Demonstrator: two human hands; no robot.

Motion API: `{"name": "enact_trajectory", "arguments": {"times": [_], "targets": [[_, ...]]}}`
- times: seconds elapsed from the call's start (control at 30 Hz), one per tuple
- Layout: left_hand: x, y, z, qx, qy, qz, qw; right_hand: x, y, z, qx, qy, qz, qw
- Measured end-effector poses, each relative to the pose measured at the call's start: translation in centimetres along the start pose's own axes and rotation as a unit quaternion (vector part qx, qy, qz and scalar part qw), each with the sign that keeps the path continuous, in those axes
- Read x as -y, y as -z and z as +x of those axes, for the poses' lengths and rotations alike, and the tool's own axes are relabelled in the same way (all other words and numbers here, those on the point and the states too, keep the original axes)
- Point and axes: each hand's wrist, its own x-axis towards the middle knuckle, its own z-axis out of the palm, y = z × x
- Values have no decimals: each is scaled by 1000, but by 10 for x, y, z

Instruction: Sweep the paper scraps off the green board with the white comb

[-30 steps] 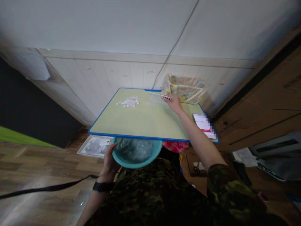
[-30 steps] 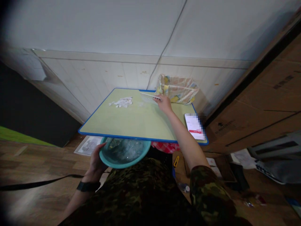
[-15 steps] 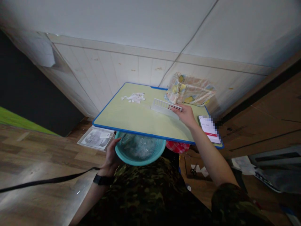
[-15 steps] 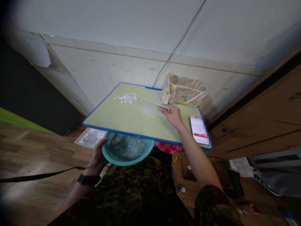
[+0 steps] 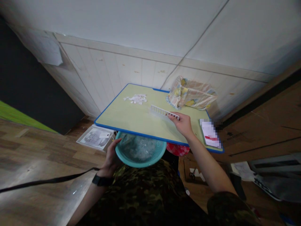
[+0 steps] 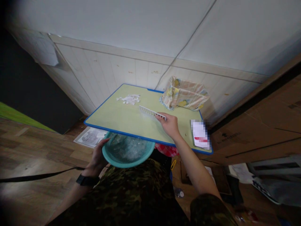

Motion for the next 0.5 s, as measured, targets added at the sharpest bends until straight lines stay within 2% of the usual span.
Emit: {"name": "enact_trajectory", "arguments": {"times": [0.13, 0.27, 0.5], "targets": [[0, 0, -2, 6, -3, 10, 1000, 3, 2, -2, -44, 1, -32, 999], [1, 1, -2, -8, -22, 17, 1000, 11, 12, -19, -85, 3, -90, 992], [1, 3, -3, -47, -23, 32, 998, 30, 6, -37, -49, 30, -62, 996]]}}
